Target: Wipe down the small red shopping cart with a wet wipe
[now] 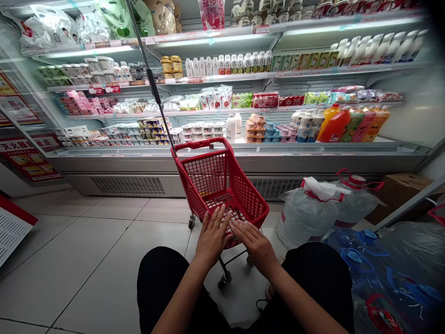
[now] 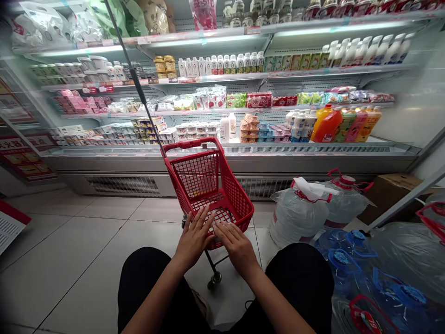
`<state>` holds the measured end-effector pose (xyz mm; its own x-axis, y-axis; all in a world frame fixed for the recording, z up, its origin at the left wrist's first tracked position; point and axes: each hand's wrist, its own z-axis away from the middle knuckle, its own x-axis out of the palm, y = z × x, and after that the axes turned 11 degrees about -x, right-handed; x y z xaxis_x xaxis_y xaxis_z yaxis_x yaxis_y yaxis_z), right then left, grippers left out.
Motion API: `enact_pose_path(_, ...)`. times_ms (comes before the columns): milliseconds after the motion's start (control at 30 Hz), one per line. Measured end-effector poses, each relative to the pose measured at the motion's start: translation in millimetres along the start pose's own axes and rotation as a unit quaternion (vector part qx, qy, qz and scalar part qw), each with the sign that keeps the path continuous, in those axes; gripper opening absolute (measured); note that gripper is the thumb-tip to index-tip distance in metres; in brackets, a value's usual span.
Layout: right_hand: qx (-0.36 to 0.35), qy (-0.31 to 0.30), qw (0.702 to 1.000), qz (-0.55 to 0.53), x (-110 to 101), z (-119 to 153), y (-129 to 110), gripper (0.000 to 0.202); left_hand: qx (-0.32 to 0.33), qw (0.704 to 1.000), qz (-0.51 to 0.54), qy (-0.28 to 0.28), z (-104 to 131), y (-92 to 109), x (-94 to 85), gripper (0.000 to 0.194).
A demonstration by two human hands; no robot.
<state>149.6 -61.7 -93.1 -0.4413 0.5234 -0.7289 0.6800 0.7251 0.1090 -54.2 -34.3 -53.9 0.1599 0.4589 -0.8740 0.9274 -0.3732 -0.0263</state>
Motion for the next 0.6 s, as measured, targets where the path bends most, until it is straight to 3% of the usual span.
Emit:
enact_pose_path(100,-0.007,-0.010,1.000,0.010,-7,14,30,0.072,-0.002,1.000,-0.003,-0.004,1,-5,-0.9,0.071)
enact_pose_path(233,0.050,0.006,0.997,0.051,-15,31,72,0.075,-0.008,1.000,0.003,-0.013,0,-6,-2.4,0.068)
enact_pose_path(300,0.073,0.007,0.995,0.060,-15,33,80,0.076,-0.011,1.000,0.009,-0.016,-2,-4,-2.7,0.068)
enact_pose_path(433,0.100,0.011,0.993,0.064,-9,22,57,0.075,-0.017,0.999,0.028,-0.016,-4,2,-2.1,0.075)
enact_pose_path(600,0.041,0.002,0.998,0.048,0,4,4,0.072,-0.025,0.999,0.033,-0.020,-3,0,-0.5,0.070)
